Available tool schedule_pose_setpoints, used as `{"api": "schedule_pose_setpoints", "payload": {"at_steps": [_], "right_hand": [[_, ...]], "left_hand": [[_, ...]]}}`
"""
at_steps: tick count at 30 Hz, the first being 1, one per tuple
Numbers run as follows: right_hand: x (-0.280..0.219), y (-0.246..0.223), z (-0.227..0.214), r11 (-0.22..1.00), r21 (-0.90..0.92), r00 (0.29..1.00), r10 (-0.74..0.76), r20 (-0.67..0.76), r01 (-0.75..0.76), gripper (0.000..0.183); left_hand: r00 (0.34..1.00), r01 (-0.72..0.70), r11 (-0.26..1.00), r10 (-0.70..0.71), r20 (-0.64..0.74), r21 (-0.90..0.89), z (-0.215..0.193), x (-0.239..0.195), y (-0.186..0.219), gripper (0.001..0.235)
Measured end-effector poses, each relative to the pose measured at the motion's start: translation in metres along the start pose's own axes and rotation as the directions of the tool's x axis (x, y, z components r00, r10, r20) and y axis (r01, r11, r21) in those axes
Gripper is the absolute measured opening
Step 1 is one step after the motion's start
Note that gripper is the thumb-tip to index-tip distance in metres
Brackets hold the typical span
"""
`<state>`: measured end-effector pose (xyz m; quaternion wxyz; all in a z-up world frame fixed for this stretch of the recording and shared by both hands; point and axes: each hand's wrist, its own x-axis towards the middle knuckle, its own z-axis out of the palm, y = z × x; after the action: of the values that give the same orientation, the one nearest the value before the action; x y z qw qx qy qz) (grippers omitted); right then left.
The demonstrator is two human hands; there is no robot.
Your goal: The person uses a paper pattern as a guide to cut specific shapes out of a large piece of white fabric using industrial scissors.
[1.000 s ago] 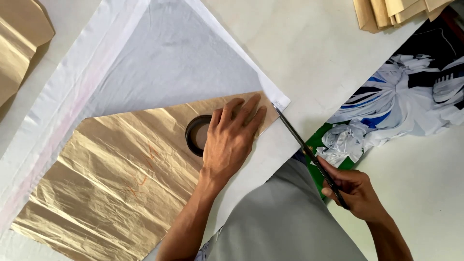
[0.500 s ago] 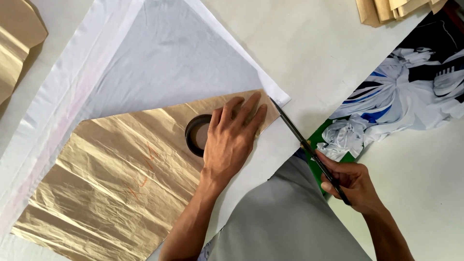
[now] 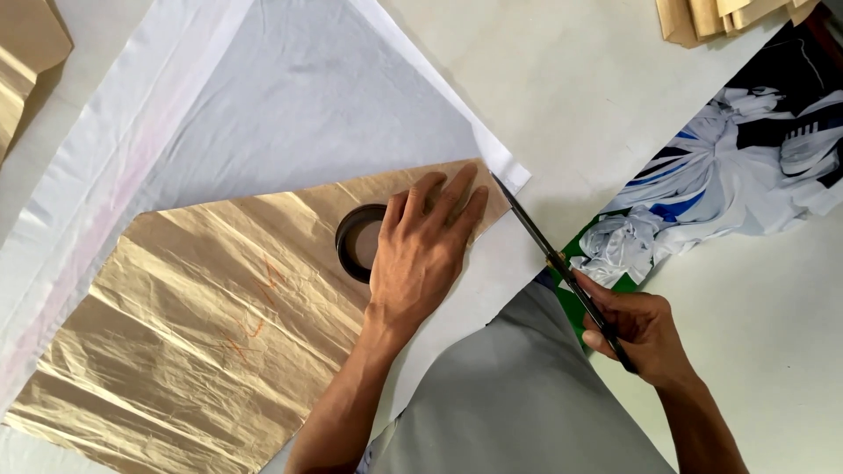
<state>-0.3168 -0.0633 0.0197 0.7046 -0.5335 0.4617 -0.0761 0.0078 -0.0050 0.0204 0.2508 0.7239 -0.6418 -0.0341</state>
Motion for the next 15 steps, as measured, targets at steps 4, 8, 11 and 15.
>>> {"api": "schedule_pose_setpoints", "payload": {"at_steps": [4,8,11,15], "right_hand": [[0.004,-0.01,0.011,0.999,-0.04,1.0,0.0,-0.002,0.0,0.075],[0.004,-0.013,0.011,0.999,-0.052,1.0,0.014,0.005,-0.014,0.075],[0.002,-0.012,0.013,0.998,-0.058,0.999,0.034,0.014,-0.033,0.075],[0.003,-0.011,0.018,1.0,0.023,0.999,0.014,0.041,-0.015,0.073]], "left_hand": [[1.0,0.002,1.0,-0.002,-0.003,0.01,-0.002,0.001,0.0,0.025],[1.0,-0.003,1.0,0.003,0.001,0.018,-0.002,0.002,0.0,0.027],[1.0,-0.002,1.0,0.002,-0.001,0.02,-0.003,0.002,0.0,0.026],[1.0,0.001,1.0,-0.001,0.008,0.02,-0.004,0.002,0.0,0.026]]}}
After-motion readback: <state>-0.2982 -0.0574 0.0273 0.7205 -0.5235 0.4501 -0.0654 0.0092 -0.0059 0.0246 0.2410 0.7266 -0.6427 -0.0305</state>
